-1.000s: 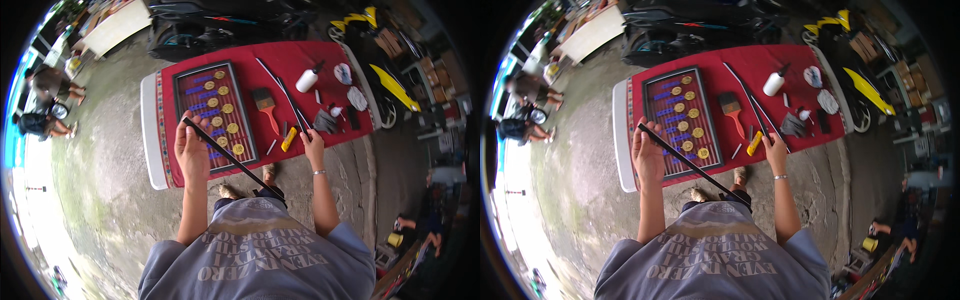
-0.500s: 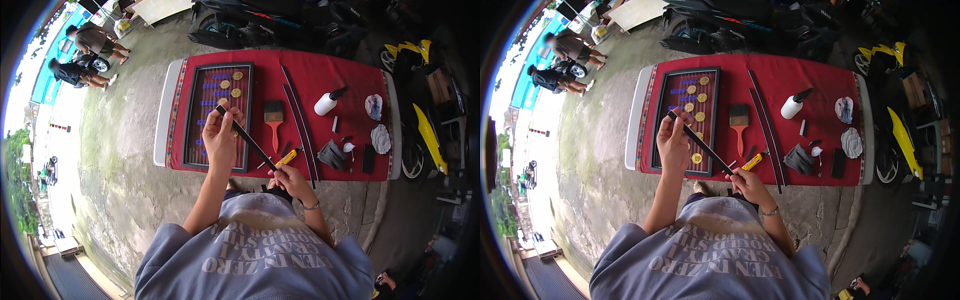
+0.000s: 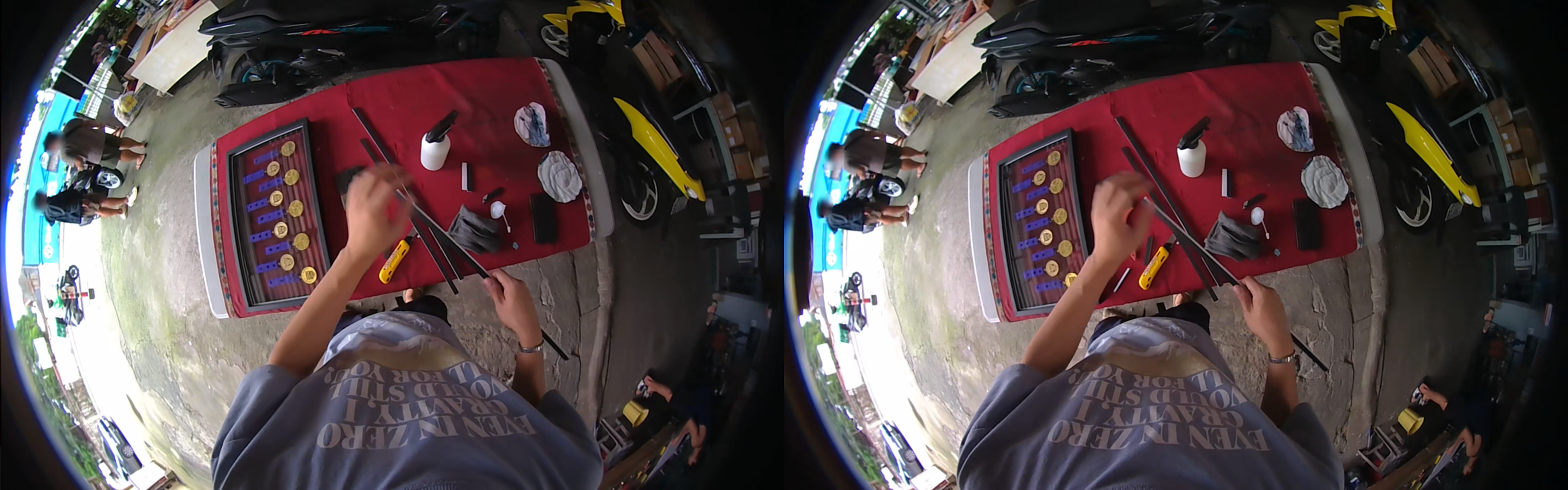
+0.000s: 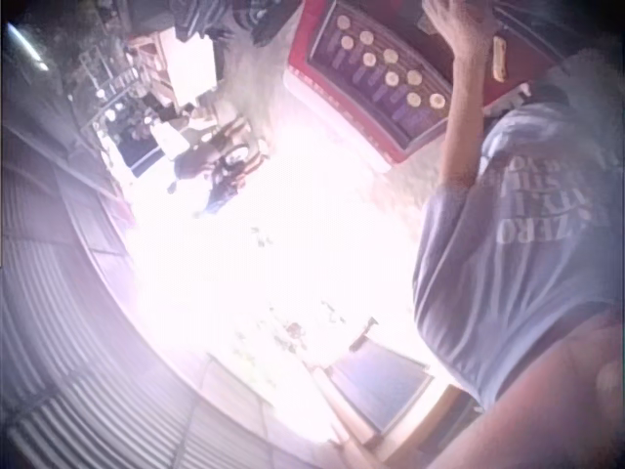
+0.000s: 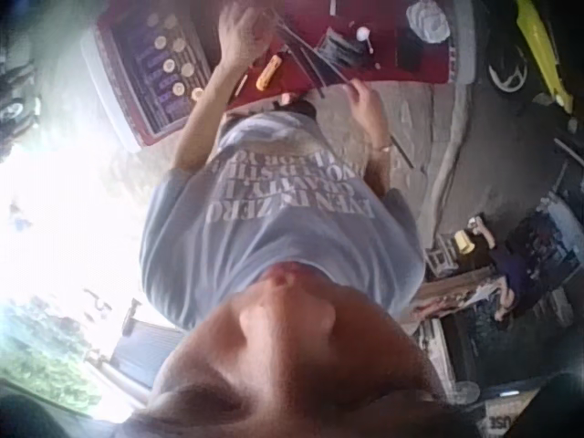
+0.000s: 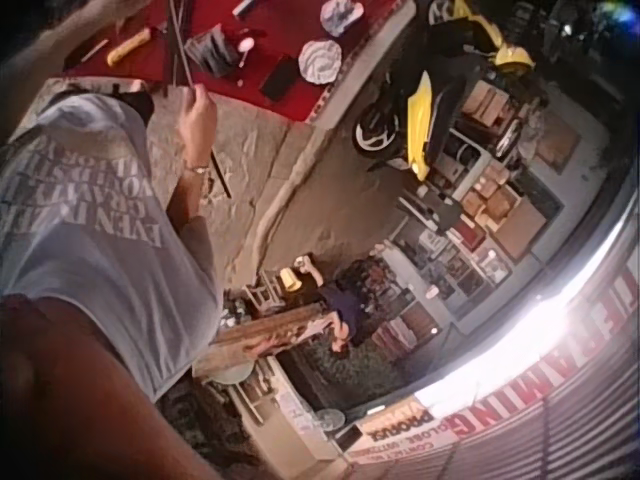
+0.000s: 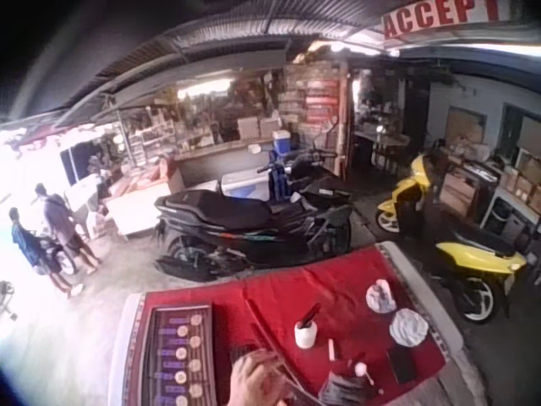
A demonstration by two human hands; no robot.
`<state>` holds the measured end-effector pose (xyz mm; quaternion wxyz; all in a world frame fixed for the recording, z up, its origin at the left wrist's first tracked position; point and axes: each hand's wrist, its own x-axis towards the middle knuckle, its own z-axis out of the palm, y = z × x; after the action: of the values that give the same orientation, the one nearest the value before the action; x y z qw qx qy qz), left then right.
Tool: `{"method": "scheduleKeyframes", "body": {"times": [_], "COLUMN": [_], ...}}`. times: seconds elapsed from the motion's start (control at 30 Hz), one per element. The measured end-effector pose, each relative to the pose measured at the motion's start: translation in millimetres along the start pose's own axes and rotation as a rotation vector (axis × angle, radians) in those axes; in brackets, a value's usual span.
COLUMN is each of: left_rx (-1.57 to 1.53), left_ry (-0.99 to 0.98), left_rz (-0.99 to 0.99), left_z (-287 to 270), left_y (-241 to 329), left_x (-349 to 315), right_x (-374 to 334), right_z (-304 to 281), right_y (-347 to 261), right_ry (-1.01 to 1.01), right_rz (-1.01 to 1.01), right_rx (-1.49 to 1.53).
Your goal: The person arranges medals and ribbons inside a display frame, then uses a brush to clean the surface. They measure and cut plastic strips with a utility knife, apply glue to the strips, and attach them to the frame to secure the medals.
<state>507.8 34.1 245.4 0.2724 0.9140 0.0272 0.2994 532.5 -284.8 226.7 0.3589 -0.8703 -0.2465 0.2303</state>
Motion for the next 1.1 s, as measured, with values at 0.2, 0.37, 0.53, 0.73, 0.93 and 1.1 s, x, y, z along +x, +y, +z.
{"method": "scheduleKeyframes", "body": {"times": [0.2, 0.37, 0.53, 0.73, 0.93, 1.1], "left_rx": [0.044, 0.099, 0.071, -0.198, -0.914, -1.386], "left_ry": [-0.580, -0.520, -0.486, -0.300, 0.034, 0.242], "left_rz": [0.363, 0.287, -0.021, -0.447, -0.779, -0.874], "left_z": [18, -21, -72, -85, -55, -48], "left_y": [22, -14, -57, -55, -4, 27], "left_x": [-40, -58, -99, -145, -116, -86], "right_x": [4, 8, 7, 30, 108, 154], "right_z": [-36, -68, -145, -133, 59, 106], "right_y": [-5, 6, 55, 156, 211, 227], "right_ry": [-0.171, -0.247, -0.092, 0.573, 0.399, 0.556], "right_rz": [-0.048, -0.048, 0.173, 0.238, 0.092, 0.097], "right_rx": [-0.056, -0.066, 0.042, 0.212, 0.378, 0.372]}}
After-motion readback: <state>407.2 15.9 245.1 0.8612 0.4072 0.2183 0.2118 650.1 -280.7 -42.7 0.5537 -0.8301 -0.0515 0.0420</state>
